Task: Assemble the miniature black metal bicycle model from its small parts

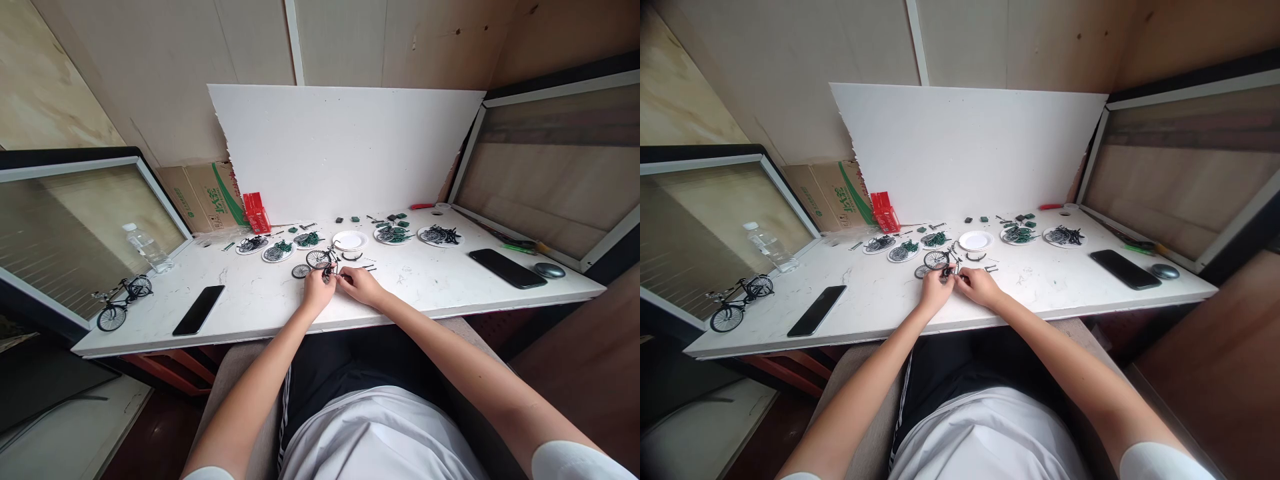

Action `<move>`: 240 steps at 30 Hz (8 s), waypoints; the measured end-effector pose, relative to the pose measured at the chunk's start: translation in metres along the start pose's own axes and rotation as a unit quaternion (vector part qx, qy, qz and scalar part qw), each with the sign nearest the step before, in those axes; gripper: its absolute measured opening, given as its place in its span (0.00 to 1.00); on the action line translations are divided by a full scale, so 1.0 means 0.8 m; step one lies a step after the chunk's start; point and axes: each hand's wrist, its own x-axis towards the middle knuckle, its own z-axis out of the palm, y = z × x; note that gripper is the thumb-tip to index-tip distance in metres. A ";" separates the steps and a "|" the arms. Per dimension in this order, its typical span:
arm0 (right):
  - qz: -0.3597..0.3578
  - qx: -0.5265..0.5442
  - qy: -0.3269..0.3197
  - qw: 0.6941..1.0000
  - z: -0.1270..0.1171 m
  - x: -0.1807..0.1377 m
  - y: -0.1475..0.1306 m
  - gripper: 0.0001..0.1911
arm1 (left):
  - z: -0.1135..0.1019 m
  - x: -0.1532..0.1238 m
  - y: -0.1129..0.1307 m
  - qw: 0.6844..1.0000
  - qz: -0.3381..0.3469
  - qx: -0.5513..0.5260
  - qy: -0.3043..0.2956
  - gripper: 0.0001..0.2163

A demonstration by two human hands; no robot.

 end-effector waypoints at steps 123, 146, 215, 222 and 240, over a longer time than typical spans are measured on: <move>-0.007 -0.025 -0.020 0.999 0.000 0.000 -0.001 0.13 | -0.002 0.000 0.002 1.000 0.009 0.007 -0.002 0.14; -0.012 -0.036 -0.024 0.999 0.000 0.000 -0.002 0.15 | -0.002 0.001 0.006 1.000 0.013 0.010 0.002 0.13; -0.017 -0.061 -0.041 0.997 0.001 0.000 0.000 0.15 | -0.001 0.000 0.004 1.000 0.010 0.013 -0.018 0.15; -0.016 -0.056 -0.042 0.997 0.001 0.000 -0.001 0.15 | -0.002 0.000 0.008 1.000 0.012 0.016 -0.018 0.14; -0.021 -0.064 -0.045 0.997 0.001 0.001 -0.001 0.14 | -0.001 -0.001 0.005 1.000 0.014 0.015 -0.019 0.14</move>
